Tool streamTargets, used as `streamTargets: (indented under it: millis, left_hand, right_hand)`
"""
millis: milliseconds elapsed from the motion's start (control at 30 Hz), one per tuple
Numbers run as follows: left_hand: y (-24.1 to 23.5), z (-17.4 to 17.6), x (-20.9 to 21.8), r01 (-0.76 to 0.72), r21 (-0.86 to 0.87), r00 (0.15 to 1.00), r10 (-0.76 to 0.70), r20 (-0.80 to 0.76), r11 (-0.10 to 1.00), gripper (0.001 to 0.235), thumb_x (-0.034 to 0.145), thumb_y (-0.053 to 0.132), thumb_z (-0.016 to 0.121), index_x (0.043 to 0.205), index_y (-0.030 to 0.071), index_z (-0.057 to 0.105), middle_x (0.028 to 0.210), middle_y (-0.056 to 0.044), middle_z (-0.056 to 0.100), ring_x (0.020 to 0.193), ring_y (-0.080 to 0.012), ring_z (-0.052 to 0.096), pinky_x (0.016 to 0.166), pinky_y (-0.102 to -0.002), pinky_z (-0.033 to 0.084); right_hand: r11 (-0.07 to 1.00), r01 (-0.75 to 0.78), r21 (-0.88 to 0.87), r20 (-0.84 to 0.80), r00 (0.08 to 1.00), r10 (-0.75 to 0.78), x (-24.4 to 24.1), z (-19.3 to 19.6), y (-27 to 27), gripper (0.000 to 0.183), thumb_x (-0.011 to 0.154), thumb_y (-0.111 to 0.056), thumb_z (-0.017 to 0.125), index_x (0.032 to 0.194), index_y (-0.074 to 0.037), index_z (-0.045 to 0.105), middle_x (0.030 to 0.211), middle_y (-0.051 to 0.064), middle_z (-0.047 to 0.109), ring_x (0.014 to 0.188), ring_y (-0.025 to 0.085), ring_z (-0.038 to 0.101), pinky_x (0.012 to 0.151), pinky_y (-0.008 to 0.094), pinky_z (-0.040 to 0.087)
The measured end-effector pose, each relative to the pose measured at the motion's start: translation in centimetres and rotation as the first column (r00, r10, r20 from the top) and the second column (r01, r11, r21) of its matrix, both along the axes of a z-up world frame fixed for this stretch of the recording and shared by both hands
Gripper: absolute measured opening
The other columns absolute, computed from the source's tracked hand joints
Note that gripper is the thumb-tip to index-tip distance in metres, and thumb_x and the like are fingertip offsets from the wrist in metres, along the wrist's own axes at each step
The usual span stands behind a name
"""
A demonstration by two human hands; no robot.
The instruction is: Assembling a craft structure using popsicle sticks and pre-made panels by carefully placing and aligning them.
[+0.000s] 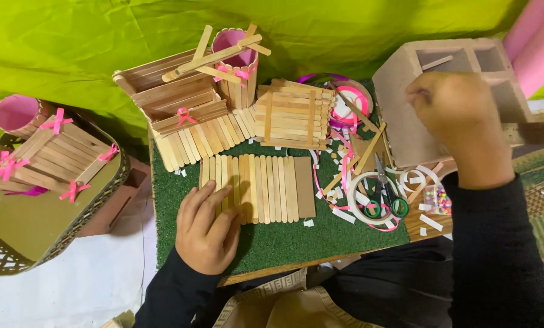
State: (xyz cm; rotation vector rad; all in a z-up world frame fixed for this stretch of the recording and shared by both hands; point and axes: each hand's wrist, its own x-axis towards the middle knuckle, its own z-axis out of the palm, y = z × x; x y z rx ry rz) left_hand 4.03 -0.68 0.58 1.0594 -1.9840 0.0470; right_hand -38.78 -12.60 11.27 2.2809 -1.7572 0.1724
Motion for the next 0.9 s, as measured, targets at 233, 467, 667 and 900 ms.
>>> streamTargets:
  millis: [233,467,667,900]
  left_hand:
    - [-0.2,0.1,0.2,0.009,-0.001,1.000,-0.009,-0.010,1.000,0.007,0.093,0.009,0.070,0.088,0.007,0.065,0.122,-0.017,0.069,0.125,-0.0417,0.060,0.106,-0.058,0.049]
    - [-0.3,0.5,0.1,0.017,0.001,1.000,-0.017,-0.025,1.000,0.010,0.092,0.010,0.070,0.086,0.004,0.064,0.122,-0.019,0.068,0.123,-0.0429,0.060,0.103,-0.058,0.050]
    - [-0.2,0.5,0.4,0.025,0.013,0.999,-0.025,-0.022,1.000,0.014,0.094,0.009,0.068,0.083,0.003,0.061,0.123,-0.020,0.068,0.124,-0.0435,0.060,0.103,-0.056,0.051]
    - [-0.2,0.6,0.2,0.002,0.020,0.999,-0.002,-0.044,1.000,0.012,0.092,0.009,0.072,0.084,0.006,0.063,0.124,-0.018,0.068,0.125,-0.0412,0.059,0.103,-0.056,0.052]
  right_hand:
    - [0.838,0.456,0.299,-0.401,0.857,-0.323,3.4,2.4,-5.4,0.032,0.103,0.000,0.047,0.110,-0.008,0.077,0.095,0.020,0.078,0.086,0.037,0.077,0.081,0.048,0.062]
    - [0.687,0.633,0.356,-0.205,0.770,-0.604,-0.7,5.9,-10.6,0.030,0.111,-0.031,0.060,0.103,-0.011,0.081,0.103,0.014,0.078,0.091,0.033,0.068,0.082,0.047,0.051]
    - [0.514,0.601,0.612,-0.138,0.721,-0.679,0.1,5.4,-11.0,0.035,0.110,-0.025,0.059,0.126,0.003,0.073,0.120,0.024,0.075,0.106,0.039,0.068,0.094,0.050,0.050]
    - [0.990,0.039,0.133,0.002,0.999,-0.040,-0.5,3.2,-2.7,0.021,0.087,-0.027,0.061,0.088,-0.017,0.080,0.085,0.002,0.076,0.078,0.022,0.069,0.078,0.039,0.048]
